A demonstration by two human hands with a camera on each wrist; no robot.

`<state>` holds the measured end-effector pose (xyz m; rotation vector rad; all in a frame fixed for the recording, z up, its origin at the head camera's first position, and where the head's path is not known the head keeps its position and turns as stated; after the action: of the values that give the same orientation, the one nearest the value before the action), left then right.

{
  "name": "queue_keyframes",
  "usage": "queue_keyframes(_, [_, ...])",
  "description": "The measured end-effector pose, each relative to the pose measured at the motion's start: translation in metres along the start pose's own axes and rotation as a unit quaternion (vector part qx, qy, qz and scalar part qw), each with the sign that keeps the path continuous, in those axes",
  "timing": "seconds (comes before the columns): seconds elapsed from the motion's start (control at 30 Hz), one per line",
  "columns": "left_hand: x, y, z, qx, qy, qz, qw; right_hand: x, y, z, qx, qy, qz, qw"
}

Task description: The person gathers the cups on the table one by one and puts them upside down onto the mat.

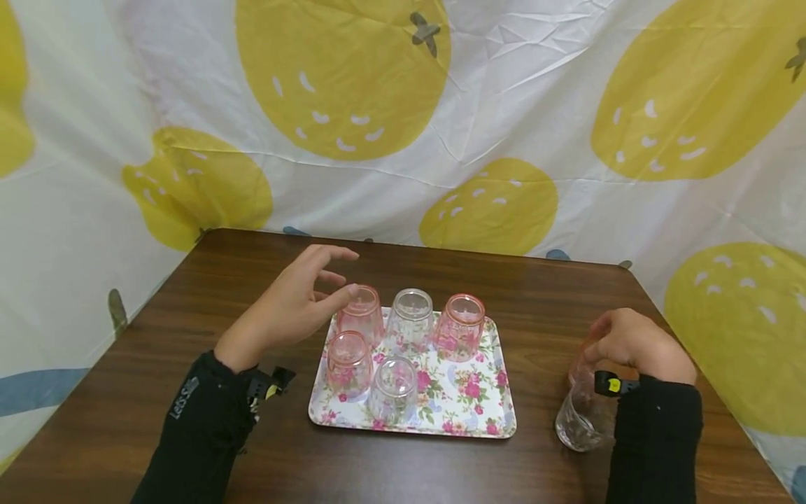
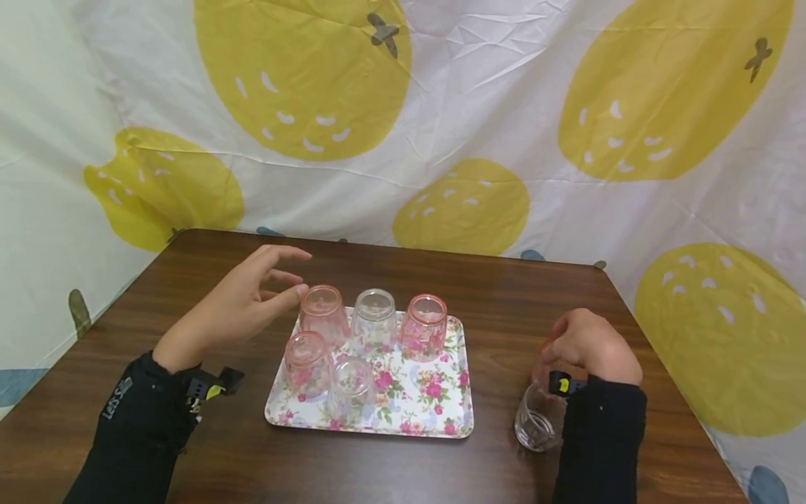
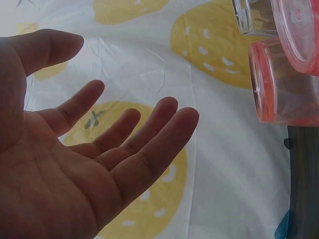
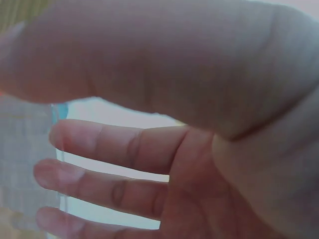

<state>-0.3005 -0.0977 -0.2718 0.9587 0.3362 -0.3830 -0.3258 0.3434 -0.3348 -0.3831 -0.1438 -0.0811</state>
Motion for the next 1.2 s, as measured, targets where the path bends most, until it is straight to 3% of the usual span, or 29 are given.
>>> queue_keyframes(0.3, [-0.001,-0.001,0.000,0.000,0.002,-0.004,1.0000,0.009,-0.022,0.024,0.034,0.095,0.060,0.9931])
queue_keyframes(0.6, [0.001,0.000,0.001,0.002,0.003,-0.003,1.0000,0.029,-0.049,0.046,-0.019,0.160,0.134,0.9779])
queue_keyframes(0.9, [0.000,0.003,0.000,0.007,0.005,-0.012,0.9999,0.051,-0.074,0.068,-0.109,0.241,0.214,0.9402])
queue_keyframes(1.2, [-0.001,0.004,-0.002,0.020,0.009,-0.017,0.9996,0.056,-0.090,0.069,-0.229,0.244,0.259,0.9062])
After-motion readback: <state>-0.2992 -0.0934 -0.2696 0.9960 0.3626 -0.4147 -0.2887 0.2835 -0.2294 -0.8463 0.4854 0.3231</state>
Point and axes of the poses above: each hand's wrist, its own x-axis away from the middle knuckle, its own z-axis out of the back of the hand, y = z × x, the point moved 10 cm from there along -x, towards the middle knuckle, and after that the axes turned 14 degrees about y, right-handed, at the moved point
